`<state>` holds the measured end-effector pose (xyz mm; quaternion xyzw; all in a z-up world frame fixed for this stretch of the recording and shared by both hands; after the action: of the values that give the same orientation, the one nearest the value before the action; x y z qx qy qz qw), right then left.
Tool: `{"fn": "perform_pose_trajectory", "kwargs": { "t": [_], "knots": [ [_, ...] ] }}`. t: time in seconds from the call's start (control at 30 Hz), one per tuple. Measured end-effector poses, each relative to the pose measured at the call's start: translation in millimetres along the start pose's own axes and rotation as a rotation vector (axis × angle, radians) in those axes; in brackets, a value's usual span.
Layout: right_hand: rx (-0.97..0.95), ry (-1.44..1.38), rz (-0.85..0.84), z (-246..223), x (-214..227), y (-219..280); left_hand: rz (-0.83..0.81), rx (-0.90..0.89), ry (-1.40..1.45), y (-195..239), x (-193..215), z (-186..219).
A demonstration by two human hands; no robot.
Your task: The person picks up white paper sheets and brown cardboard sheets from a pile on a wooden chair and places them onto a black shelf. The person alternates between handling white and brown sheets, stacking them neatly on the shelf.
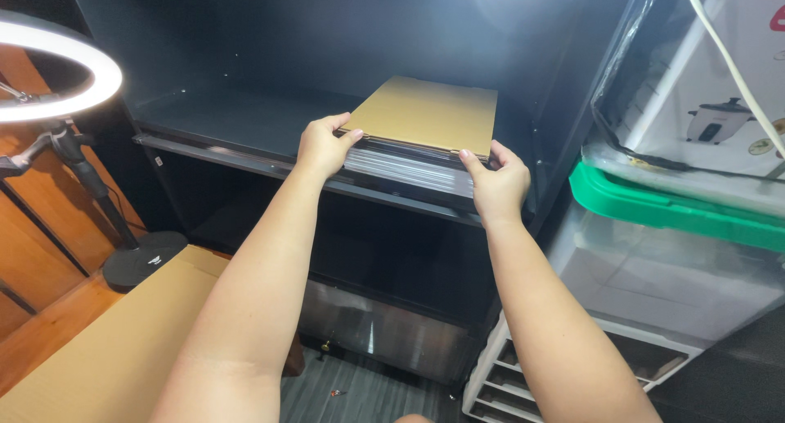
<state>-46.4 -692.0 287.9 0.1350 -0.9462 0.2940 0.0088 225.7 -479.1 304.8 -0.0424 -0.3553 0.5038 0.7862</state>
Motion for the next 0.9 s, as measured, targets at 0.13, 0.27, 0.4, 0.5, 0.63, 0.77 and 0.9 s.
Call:
{"fn": "perform_pose_trajectory", "kwargs": {
  "t": [0.13, 0.27, 0.4, 0.5, 0.63, 0.77, 0.9],
  "knots": [
    [-0.007, -0.006, 0.015, 22.2, 1.5, -9.5, 0.007, 0.010, 0.005, -3.6, -2.9, -6.2],
    [0.010, 0.015, 0.023, 20.0, 1.9, -5.3, 0.011, 0.023, 0.016, -4.6, -3.6, -11.0],
    [0.036, 0.007, 0.059, 26.3, -2.6, -7.6, -0.014, 0.019, 0.038, 6.7, -0.8, -1.3],
    [0.091, -0.057, 0.098, 28.1, 0.2, -5.1, -0.018, -0.012, 0.162, 21.9, 6.2, 15.5],
    [0.255, -0.036, 0.224, -6.4, 36.8, 19.3, 0.021, 0.026, 0.203, 44.4, 21.2, 13.6],
    [0.261, -0.157, 0.198, -24.8, 47.6, 62.0, 0.104, 0.100, 0.301, 79.8, 40.7, -9.1],
    [0.161, -0.348, 0.046, 3.5, 13.5, 97.0, 0.120, 0.067, 0.315, 122.6, 51.1, -52.0]
  ]
}}
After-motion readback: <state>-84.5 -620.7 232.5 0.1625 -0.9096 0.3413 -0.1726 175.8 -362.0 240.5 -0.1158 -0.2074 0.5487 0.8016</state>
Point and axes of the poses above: each hand's wrist, its own y-axis away from the middle knuckle, its own x-axis out of the back of the hand, z = x × y, the point moved 9 cm from there along -y, towards the middle knuckle, and after that the axes turned 3 degrees about -z, right-handed, at the moved point
